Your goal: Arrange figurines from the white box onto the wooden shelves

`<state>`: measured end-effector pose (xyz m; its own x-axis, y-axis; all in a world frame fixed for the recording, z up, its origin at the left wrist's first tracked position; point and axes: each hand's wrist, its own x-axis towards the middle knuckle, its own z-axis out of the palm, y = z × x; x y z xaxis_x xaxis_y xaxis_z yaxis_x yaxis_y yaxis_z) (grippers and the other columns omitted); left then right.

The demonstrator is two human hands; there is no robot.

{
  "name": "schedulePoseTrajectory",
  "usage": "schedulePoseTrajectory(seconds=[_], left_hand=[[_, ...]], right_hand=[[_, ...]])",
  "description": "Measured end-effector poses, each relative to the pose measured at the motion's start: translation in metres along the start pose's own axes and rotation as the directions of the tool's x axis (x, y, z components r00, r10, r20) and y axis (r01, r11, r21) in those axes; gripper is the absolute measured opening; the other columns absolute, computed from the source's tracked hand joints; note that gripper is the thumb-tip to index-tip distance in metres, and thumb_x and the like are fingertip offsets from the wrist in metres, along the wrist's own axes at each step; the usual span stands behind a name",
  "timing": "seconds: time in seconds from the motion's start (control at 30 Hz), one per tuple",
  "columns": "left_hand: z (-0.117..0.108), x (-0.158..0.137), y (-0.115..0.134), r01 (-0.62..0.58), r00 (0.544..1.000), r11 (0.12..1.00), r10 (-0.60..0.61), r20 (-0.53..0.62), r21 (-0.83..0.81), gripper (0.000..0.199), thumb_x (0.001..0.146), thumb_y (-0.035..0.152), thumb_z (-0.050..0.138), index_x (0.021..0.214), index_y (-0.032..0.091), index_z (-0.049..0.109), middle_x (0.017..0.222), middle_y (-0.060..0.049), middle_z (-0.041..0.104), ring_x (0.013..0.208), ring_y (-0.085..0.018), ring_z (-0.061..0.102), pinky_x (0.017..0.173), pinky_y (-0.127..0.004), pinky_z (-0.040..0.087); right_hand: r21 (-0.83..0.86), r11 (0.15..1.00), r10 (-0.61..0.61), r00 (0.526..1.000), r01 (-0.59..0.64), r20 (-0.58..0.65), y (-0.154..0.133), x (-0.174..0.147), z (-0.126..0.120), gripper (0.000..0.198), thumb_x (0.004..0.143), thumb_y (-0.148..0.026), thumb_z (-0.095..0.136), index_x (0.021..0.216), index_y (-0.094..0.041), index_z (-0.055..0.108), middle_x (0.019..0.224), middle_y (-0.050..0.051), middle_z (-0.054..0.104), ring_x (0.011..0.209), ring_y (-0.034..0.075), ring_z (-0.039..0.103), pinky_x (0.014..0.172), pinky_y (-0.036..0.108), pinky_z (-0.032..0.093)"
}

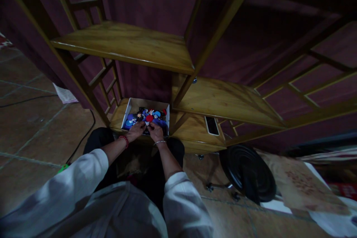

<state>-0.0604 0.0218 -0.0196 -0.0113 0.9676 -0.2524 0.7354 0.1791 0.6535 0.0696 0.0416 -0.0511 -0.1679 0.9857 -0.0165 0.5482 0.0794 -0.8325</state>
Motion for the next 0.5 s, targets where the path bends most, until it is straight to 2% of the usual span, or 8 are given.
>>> schedulePoseTrajectory(seconds=[0.13, 0.27, 0.4, 0.5], left_hand=[[-0.002, -0.001, -0.001, -0.041, 0.999, 0.998, 0.041, -0.013, -0.042, 0.029, 0.082, 0.030, 0.045, 0.105, 0.020, 0.059, 0.106, -0.007, 0.063, 0.099, -0.019, 0.056, 0.084, -0.028, 0.041], [-0.002, 0.000, -0.004, -0.071, 0.997, 0.987, 0.072, 0.002, -0.145, 0.033, 0.082, 0.039, 0.045, 0.102, 0.020, 0.061, 0.101, -0.005, 0.065, 0.093, -0.017, 0.058, 0.081, -0.026, 0.042], [-0.003, 0.000, -0.004, -0.033, 0.999, 0.972, 0.025, -0.038, -0.231, 0.029, 0.080, 0.038, 0.047, 0.096, 0.019, 0.063, 0.094, -0.005, 0.066, 0.085, -0.017, 0.059, 0.077, -0.027, 0.043], [-0.006, -0.001, -0.003, -0.016, 0.998, 0.961, -0.001, -0.062, -0.276, 0.026, 0.080, 0.035, 0.048, 0.090, 0.017, 0.063, 0.088, -0.004, 0.067, 0.081, -0.016, 0.058, 0.075, -0.027, 0.044]], right_hand=[[0.015, 0.999, 0.042, 0.999, -0.042, -0.024, -0.001, 0.001, 0.000, 0.020, 0.073, -0.015, 0.054, 0.092, -0.019, 0.061, 0.095, 0.003, 0.068, 0.091, 0.014, 0.063, 0.085, 0.028, 0.048], [0.023, 1.000, 0.017, 1.000, -0.017, 0.002, 0.000, 0.000, -0.001, 0.019, 0.073, -0.016, 0.054, 0.090, -0.021, 0.061, 0.094, 0.001, 0.068, 0.090, 0.013, 0.063, 0.085, 0.028, 0.048], [-0.014, 1.000, 0.001, 1.000, -0.001, -0.005, 0.000, -0.001, -0.006, 0.016, 0.075, -0.023, 0.055, 0.088, -0.022, 0.063, 0.093, 0.000, 0.068, 0.089, 0.013, 0.063, 0.086, 0.029, 0.047], [-0.048, 0.998, 0.031, 0.999, -0.031, -0.012, 0.000, -0.001, -0.010, 0.016, 0.075, -0.020, 0.053, 0.085, -0.021, 0.065, 0.090, 0.001, 0.069, 0.086, 0.013, 0.064, 0.084, 0.027, 0.048]])
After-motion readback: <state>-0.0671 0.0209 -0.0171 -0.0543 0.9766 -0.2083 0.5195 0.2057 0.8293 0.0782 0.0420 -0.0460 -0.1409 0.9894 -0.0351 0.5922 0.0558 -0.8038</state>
